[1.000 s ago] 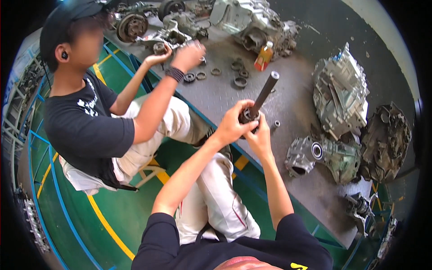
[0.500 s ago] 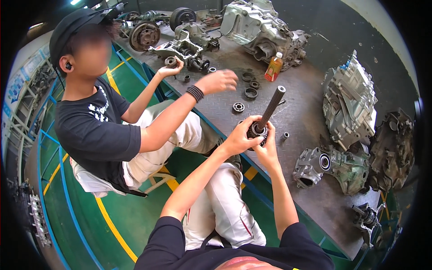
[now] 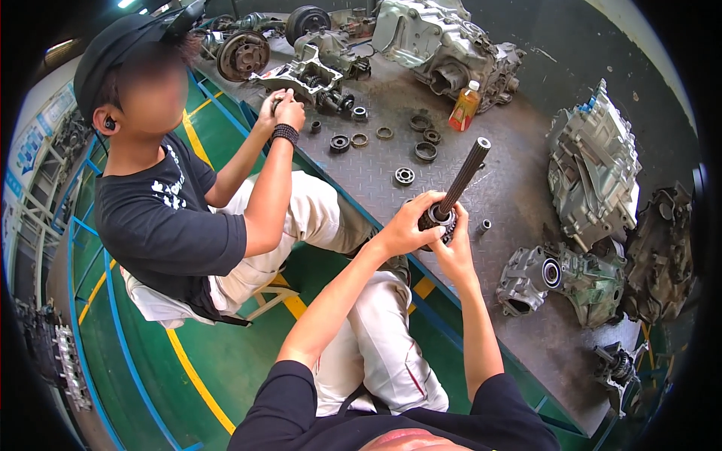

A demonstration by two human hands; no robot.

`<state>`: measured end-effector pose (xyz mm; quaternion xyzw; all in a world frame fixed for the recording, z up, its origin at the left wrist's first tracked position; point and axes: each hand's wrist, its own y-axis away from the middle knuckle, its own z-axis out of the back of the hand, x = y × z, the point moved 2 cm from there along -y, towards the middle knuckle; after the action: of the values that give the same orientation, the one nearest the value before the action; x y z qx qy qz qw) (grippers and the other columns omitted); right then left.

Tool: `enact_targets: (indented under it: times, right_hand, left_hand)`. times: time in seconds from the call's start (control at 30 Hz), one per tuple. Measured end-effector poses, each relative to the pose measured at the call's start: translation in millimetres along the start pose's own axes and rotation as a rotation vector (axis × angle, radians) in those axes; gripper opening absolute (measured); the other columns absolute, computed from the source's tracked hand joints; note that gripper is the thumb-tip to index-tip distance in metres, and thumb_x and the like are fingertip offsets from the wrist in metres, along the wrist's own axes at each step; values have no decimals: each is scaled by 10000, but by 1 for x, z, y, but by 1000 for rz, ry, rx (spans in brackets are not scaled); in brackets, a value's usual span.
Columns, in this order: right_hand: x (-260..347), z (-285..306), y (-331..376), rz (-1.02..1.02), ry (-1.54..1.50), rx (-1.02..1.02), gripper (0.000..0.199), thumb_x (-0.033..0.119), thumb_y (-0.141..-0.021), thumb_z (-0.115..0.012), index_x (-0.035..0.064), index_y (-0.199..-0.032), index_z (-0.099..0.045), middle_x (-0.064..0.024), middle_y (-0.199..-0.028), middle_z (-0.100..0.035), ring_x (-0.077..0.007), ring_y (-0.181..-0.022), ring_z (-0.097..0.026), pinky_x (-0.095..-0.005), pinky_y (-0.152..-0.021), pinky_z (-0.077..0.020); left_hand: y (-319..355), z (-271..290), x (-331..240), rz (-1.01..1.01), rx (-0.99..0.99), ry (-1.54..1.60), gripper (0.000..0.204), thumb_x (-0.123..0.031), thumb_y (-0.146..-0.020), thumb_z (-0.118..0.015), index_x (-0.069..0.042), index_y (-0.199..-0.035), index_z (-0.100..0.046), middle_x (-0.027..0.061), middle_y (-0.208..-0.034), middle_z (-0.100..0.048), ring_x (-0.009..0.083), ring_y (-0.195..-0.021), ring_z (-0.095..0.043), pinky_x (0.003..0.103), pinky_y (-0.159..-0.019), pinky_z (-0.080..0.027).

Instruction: The person handles gears and a shaft on a workbench, sliding various bearings and gear components onto the shaft and checking their fit.

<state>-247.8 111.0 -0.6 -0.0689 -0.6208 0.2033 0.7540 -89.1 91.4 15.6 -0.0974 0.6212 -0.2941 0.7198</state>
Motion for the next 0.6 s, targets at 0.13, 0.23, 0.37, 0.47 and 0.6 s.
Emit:
enact_targets:
  times: [0.13,0.23,0.37,0.47,0.6]
  right_hand:
    - [5,1,1,12,9,18,771,133,-932,-762,33,-1547,-307,-168,-1340,-573,-263,-1253,-592,-388,-1081,-480]
    - [5,0,2,-81,-36,23,789,110,-906,-742,33,-1561,-308,-151,-1383,-530,-260,-1313,-534,-401,-1140,-417]
    - [5,2,2,-15,68,6,804,168,-908,-766,35,-1552,-304,-185,-1388,-541,-280,-1315,-548,-417,-1142,-426]
    - [6,8,1,-29,-101,55,896,230,-858,-805,57,-1577,-300,-181,-1468,-485,-299,-1393,-484,-437,-1181,-378]
    - [15,19,-11,46,-62,200,961,220,-812,-779,57,-1612,-274,-157,-1590,-414,-297,-1501,-388,-444,-1250,-290]
  left_hand:
    - [-2,5,0,11,64,73,574,-186,-801,-710,-12,-1334,-589,97,-1232,-626,216,-1144,-608,360,-1045,-480]
    - [-2,5,1,19,62,100,570,-176,-797,-708,-13,-1331,-591,88,-1221,-630,201,-1140,-603,351,-1045,-478]
    - [1,2,3,46,38,137,559,-167,-799,-708,-20,-1326,-595,69,-1204,-629,175,-1133,-589,338,-1034,-478]
    - [3,1,5,28,29,152,566,-174,-809,-709,-19,-1340,-590,62,-1196,-633,165,-1129,-584,333,-1019,-485]
    - [4,1,8,73,34,192,591,-183,-831,-716,-12,-1378,-568,65,-1240,-643,155,-1145,-587,332,-1033,-483]
